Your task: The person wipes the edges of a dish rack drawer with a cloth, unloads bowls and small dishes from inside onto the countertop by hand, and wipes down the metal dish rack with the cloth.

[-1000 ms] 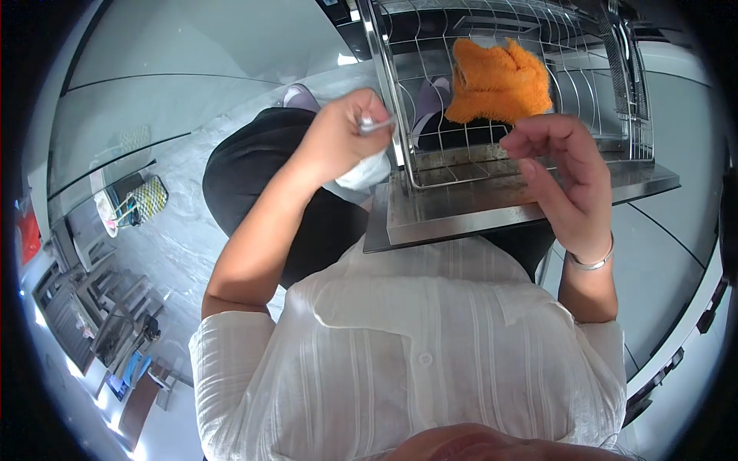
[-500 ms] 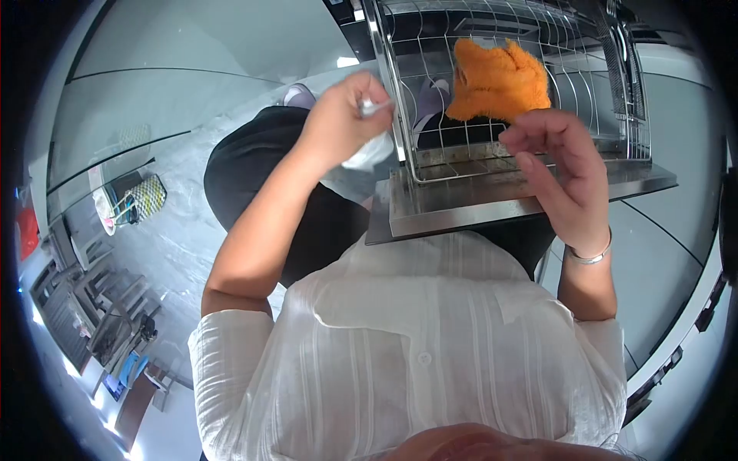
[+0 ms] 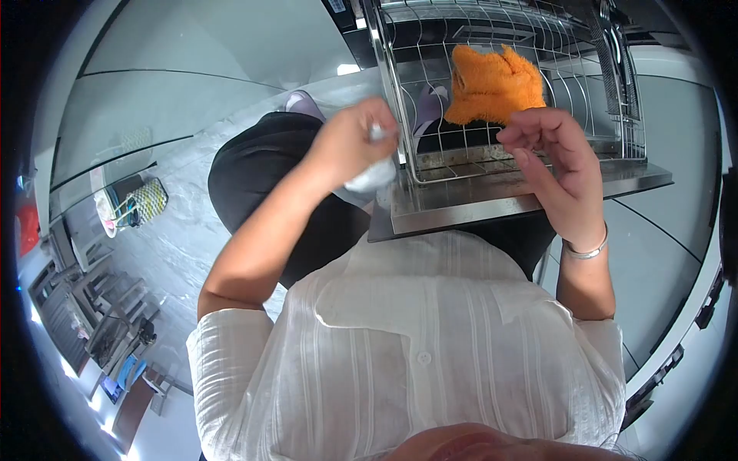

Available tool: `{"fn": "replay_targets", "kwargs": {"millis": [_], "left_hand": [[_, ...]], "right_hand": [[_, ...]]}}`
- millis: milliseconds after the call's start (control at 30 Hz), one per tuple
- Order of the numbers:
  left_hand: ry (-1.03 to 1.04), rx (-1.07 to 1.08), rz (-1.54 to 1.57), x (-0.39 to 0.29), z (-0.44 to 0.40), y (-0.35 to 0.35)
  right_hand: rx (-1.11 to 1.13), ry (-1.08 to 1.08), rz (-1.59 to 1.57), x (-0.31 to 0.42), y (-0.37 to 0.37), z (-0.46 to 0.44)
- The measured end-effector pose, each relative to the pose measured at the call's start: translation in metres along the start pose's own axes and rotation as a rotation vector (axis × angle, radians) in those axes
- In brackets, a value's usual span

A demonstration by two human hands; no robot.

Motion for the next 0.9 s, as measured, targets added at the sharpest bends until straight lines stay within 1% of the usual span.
{"fn": "replay_targets", "kwargs": {"millis": [33, 67, 167, 200, 233, 300, 400, 433, 500, 533, 633, 767, 800, 900], "left_hand": [[0.000, 0.044, 0.031, -0.001, 0.009, 0.010], [-0.048, 0.049, 0.001, -0.002, 0.016, 0.014], [0.062, -0.062, -0.015, 0.000, 0.002, 0.000], [0.046, -0.099, -0.126, -0.009, -0.008, -0.010], [-0.069, -0.071, 0.020, -0.004, -0.018, -0.015], [-0.057, -0.104, 0.022, 0.000, -0.031, -0.024], [-0.016, -0.065, -0.044, -0.001, -0.017, -0.016], [0.082, -0.065, -0.056, -0.002, -0.008, -0.009], [-0.017, -0.032, 0.043, 0.003, 0.004, 0.002], [-0.003, -0.055, 0.004, -0.001, 0.003, -0.001], [-0.116, -0.113, -0.147, -0.012, -0.013, -0.017], [0.086, -0.051, -0.146, -0.006, -0.002, -0.005], [0.107, -0.055, -0.191, -0.012, 0.000, -0.007], [0.080, -0.081, -0.349, -0.022, -0.014, -0.019]], "right_hand": [[-0.003, 0.003, -0.009, -0.001, 0.000, 0.000], [0.002, -0.003, 0.000, 0.000, 0.001, 0.000], [0.023, -0.013, 0.027, 0.001, 0.001, 0.001], [0.028, -0.011, 0.034, 0.000, 0.001, 0.001], [0.031, -0.011, 0.042, 0.000, 0.000, 0.001], [0.024, -0.004, 0.027, 0.001, -0.001, 0.001], [0.013, 0.021, -0.006, 0.001, 0.000, 0.002], [0.008, 0.031, -0.020, 0.001, 0.000, 0.002], [0.017, 0.014, -0.001, 0.000, 0.001, 0.002], [0.021, 0.008, 0.009, 0.000, 0.001, 0.002], [0.037, -0.015, 0.044, 0.001, 0.000, 0.002], [0.015, 0.017, -0.014, -0.001, 0.000, 0.002], [0.013, 0.019, -0.020, 0.000, 0.000, 0.001], [0.028, 0.004, 0.009, 0.000, 0.000, 0.002]]}}
Point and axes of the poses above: each hand's wrist, its own z-axis away from the middle knuckle, its own y-axis out of the palm, x = y × z, the point moved 6 cm from there along -z, towards the middle knuckle
